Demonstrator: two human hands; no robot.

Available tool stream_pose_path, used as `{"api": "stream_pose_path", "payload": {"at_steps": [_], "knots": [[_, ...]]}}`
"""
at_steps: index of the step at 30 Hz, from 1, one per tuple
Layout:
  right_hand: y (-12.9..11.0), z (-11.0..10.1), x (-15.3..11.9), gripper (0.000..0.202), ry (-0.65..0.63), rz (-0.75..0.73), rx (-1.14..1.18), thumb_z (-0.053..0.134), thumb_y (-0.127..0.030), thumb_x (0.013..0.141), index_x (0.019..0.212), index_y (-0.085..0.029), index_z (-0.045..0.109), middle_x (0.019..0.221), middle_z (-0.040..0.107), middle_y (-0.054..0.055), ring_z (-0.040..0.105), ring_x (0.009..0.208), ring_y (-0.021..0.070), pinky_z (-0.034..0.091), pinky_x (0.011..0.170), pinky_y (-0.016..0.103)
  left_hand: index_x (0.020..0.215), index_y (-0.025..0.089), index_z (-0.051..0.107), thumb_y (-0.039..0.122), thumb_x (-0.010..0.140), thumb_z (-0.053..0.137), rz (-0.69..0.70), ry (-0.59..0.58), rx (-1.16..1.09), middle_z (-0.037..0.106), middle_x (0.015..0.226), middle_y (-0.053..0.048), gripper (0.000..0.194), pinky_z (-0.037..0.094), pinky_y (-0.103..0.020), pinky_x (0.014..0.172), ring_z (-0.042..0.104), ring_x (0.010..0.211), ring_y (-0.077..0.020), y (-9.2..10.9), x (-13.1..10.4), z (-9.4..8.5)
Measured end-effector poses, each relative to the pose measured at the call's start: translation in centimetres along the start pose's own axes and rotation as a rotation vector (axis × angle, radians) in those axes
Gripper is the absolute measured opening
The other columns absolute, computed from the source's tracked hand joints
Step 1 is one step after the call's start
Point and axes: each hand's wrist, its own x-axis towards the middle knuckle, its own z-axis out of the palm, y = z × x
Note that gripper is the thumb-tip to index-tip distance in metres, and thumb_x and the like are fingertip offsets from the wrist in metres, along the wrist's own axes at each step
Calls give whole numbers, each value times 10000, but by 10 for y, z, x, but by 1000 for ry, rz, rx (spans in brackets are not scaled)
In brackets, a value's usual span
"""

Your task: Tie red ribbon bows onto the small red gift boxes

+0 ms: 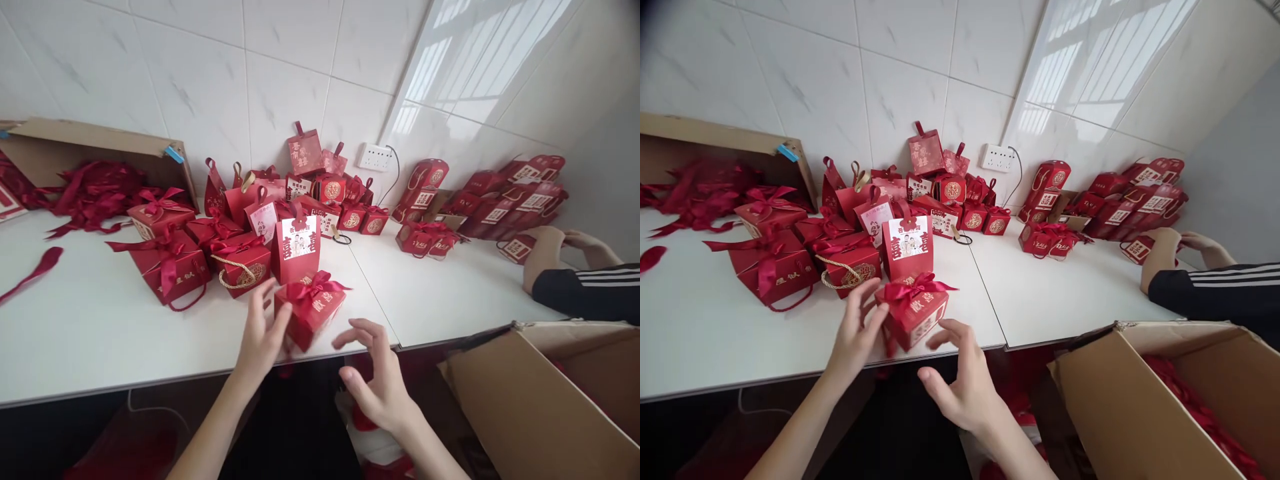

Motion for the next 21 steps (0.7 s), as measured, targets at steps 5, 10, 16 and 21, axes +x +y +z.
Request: {"api": "stream_pose_path", "payload": {"at_steps": [5, 10, 16, 21], "knots": [[11, -7, 26, 188, 120, 128, -45, 415, -344, 907, 859, -210, 537, 804, 617, 46, 588, 767, 180, 466, 706, 316, 1147, 210, 498, 479, 839, 469, -51, -31, -27, 533, 1263, -88, 410, 413, -369, 979, 501, 1173, -229, 10, 16, -21], [29, 3, 62, 302, -4, 340, 112, 439, -453, 869, 975, -191, 545, 998, 616, 72, 590, 865, 180, 472, 728, 305, 1098, 209, 532, 468, 818, 500, -28, -144, 174, 561, 1199, -75, 383, 413, -372, 960, 531, 1114, -229, 22, 27, -26], [19, 5, 64, 334, -192, 493, 181, 483, -457, 836, 632, -194, 456, 552, 536, -19, 475, 531, 115, 377, 538, 241, 952, 199, 585, 472, 811, 497, 82, -135, 340, 541, 1172, -73, 320, 384, -374, 980, 498, 1121, -235, 25, 35, -26], [-3, -17, 50, 351, -478, 463, 352, 465, -467, 866, 668, -186, 537, 631, 635, 16, 541, 588, 135, 416, 589, 252, 796, 197, 564, 407, 814, 483, 122, -65, 466, 586, 921, -46, 226, 427, -335, 861, 548, 939, -217, 36, 35, -28]]}}
